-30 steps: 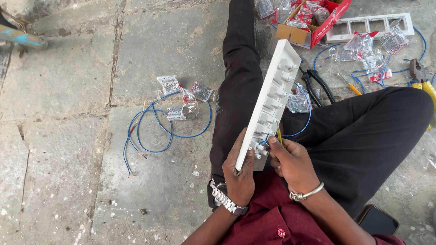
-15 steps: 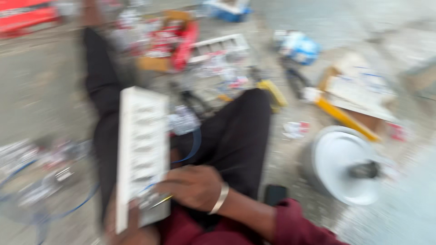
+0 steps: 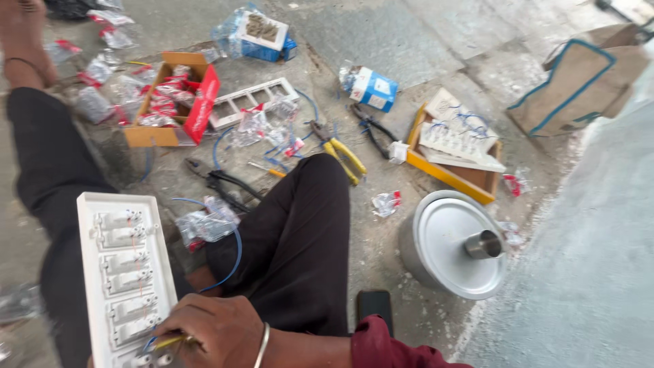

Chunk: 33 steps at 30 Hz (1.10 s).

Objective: The person sits on the floor and wires a multi-gang electrical switchboard. They use pliers to strip blue wires and a screwdriver to connect them to the terminals on the back of the switchboard. The person then attaches the front cover to the switchboard.

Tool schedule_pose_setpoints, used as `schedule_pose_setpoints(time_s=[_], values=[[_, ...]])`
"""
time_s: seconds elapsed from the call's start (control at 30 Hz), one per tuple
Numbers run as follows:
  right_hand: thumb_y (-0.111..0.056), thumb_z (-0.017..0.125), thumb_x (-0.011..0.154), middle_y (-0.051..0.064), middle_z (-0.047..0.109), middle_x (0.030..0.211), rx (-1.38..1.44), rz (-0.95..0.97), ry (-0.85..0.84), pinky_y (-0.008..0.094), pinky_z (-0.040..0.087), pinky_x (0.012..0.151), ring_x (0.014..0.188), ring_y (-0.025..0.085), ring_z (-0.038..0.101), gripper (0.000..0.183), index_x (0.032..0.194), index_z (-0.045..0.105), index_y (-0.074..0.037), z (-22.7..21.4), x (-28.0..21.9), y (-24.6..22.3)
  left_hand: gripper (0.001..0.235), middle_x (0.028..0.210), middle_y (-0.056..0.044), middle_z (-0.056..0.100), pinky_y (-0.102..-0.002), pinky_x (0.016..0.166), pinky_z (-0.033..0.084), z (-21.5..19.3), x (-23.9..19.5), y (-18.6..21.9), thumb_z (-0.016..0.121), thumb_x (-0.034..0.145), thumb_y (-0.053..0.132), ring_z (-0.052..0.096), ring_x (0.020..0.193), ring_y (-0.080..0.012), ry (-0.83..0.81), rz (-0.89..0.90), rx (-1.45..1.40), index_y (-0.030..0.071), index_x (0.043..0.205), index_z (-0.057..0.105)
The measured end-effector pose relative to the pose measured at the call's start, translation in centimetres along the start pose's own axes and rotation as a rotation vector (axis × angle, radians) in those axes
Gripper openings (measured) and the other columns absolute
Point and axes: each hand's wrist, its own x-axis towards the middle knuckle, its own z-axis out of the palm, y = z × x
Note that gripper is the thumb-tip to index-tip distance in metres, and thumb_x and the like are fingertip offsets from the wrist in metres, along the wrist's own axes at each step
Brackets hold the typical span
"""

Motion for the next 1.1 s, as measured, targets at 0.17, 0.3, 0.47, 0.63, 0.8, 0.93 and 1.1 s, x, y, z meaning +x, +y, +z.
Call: schedule_pose_setpoints(time_s=[0.17,0.3,0.47,0.63,0.8,0.93,1.1], values=[[-0.008,0.071,0.094,0.012,0.07,0.098,0.26,0.174,0.043,0.037,0.058,0.081,0.093,0.03,0.073,0.012,0.105,0.069,-0.005,1.4,-0.3,-1.6,0.053,0.135,-0.026,0.064,-0.04,0.108,0.05,1.3,-4.8,8.2,0.053,0.107,0.022,0.065,0.123,-0.0293,0.206,0.196,-0.015,-0.013,0.147,0.049],[-0.021,0.067,0.1,0.004,0.066,0.078,0.507,0.524,0.022,0.031,0.05,0.063,0.07,0.015,0.062,0.019,0.094,0.07,-0.003,3.3,0.7,-1.8,0.05,0.135,-0.026,0.065,-0.04,0.108,0.051,-1.2,-6.4,14.8,0.053,0.108,0.021,0.066,0.123,-0.0295,0.261,0.387,-0.058,-0.013,0.146,0.05],[-0.03,0.066,0.098,-0.005,0.052,0.061,1.144,0.998,-0.146,0.021,0.03,0.04,0.047,0.004,0.042,0.024,0.094,0.065,-0.007,2.9,0.3,-0.8,0.045,0.141,-0.025,0.061,-0.038,0.108,0.05,-2.2,-6.6,19.5,0.049,0.11,0.017,0.064,0.126,-0.0265,0.091,0.436,-0.218,-0.014,0.143,0.05],[-0.031,0.068,0.101,-0.005,0.054,0.071,0.804,0.665,0.095,0.019,0.036,0.046,0.054,0.001,0.044,0.027,0.105,0.064,-0.004,2.0,1.3,0.6,0.047,0.132,-0.021,0.066,-0.038,0.1,0.052,-2.2,-4.8,19.9,0.054,0.103,0.014,0.066,0.116,-0.0244,0.019,0.072,-0.624,-0.009,0.144,0.05],[-0.028,0.068,0.091,-0.002,0.061,0.071,0.994,0.936,0.082,0.02,0.031,0.038,0.046,0.004,0.045,0.031,0.118,0.066,-0.011,0.8,0.8,1.8,0.056,0.135,-0.018,0.062,-0.039,0.102,0.05,-1.5,-4.3,18.4,0.062,0.095,0.013,0.063,0.119,-0.0237,-0.2,-0.129,-0.918,-0.005,0.146,0.046],[-0.023,0.066,0.095,0.001,0.067,0.077,0.861,0.832,0.164,0.019,0.033,0.039,0.048,0.004,0.047,0.032,0.118,0.069,-0.002,-0.7,0.0,2.3,0.06,0.134,-0.014,0.06,-0.037,0.106,0.047,-1.6,-4.6,17.6,0.067,0.095,0.014,0.058,0.124,-0.021,-0.421,-0.069,-0.825,-0.004,0.147,0.043],[-0.015,0.067,0.095,0.002,0.075,0.09,0.758,0.657,-0.153,0.022,0.054,0.065,0.074,0.004,0.065,0.026,0.112,0.074,0.003,-4.6,0.6,4.4,0.059,0.13,-0.014,0.063,-0.035,0.096,0.047,-1.9,-3.5,18.1,0.049,0.109,0.041,0.058,0.11,-0.0188,-0.513,-0.217,-0.983,-0.001,0.151,0.048]])
